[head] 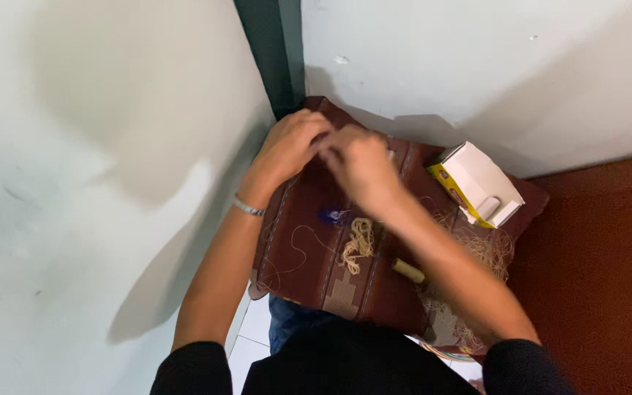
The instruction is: The person winds beige thread onto a wooden spool using both hands. They pull the thread taut, wrap it around the spool, and occasionally adjust the spool's position on the lap.
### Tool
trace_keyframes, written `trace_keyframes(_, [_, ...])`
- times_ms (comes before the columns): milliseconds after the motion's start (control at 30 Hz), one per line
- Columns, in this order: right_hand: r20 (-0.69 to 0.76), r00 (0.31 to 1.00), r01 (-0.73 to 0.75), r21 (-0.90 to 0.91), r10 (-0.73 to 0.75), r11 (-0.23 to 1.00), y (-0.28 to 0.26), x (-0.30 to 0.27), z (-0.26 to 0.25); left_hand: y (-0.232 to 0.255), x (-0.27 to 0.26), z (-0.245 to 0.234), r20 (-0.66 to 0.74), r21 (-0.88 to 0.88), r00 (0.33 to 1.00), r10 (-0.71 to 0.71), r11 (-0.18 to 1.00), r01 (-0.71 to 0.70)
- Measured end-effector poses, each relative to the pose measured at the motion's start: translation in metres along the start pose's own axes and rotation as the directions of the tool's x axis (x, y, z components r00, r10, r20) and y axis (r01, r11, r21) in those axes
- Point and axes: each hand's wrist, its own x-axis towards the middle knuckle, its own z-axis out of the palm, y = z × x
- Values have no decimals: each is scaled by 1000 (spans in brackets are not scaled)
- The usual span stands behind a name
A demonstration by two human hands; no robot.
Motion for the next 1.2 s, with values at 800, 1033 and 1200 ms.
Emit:
trace_keyframes(800, [181, 912, -410, 425, 368, 807, -1, -78, 5, 19, -104, 5, -217, 30, 912, -349, 931, 363])
trace_keyframes(1033, [114, 966, -258, 434, 232, 863, 12, -80, 24, 41, -90, 21, -80, -70, 982, -170, 984, 165])
trace_keyframes(1200, [-54, 950, -293, 178, 306, 939, 25, -77, 7, 45, -80, 40, -115, 103, 975, -189, 974, 201])
